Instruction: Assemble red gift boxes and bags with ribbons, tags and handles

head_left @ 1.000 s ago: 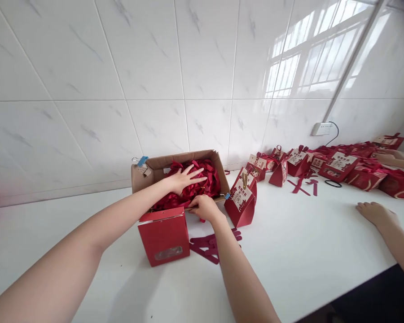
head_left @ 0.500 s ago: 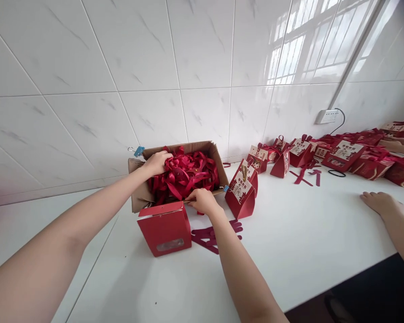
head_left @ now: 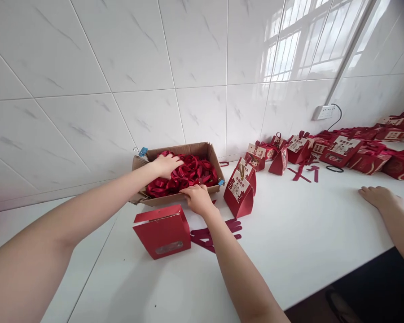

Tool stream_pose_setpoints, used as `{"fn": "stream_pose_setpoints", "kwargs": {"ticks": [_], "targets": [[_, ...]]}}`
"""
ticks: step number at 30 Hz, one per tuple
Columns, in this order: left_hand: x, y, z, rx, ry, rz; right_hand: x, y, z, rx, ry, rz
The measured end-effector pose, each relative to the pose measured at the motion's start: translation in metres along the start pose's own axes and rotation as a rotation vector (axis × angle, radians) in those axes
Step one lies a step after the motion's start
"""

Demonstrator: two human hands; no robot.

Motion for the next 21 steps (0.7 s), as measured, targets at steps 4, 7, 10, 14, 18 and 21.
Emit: {"fn": "stream_pose_setpoints", "kwargs": {"ticks": [4, 7, 10, 14, 18, 21], "targets": [[0.035, -0.010, -0.043, 0.003, 0.387, -0.042, 0.000, -0.003, 0.001, -0.037, -0.010, 0.068], [0.053, 0.004, -0.070, 0.002, 0.542, -0.002, 0.001, -0.006, 0.002, -0.063, -0.005, 0.120], [0.058, 0.023, -0.071, 0.026, 0.540, 0.012, 0.002, -0.006, 0.002, -0.079, 0.018, 0.139], [0.048, 0.029, -0.031, 0.051, 0.427, -0.026, 0.002, -0.006, 0.001, -0.074, 0.045, 0.145], [0.026, 0.018, 0.023, 0.060, 0.207, -0.114, 0.002, -0.007, 0.000, -0.052, 0.045, 0.155], [0.008, 0.015, 0.045, 0.052, 0.073, -0.159, 0.003, -0.007, 0.000, -0.042, 0.039, 0.151]]}}
Point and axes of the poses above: each hand's wrist, its own x-axis towards the middle knuckle, its own y-axis out of the palm, z = x × y, the point moved 1 cm from there along x, towards the middle knuckle, and after that the axes turned 9 degrees about -z, right-handed, at the moved point
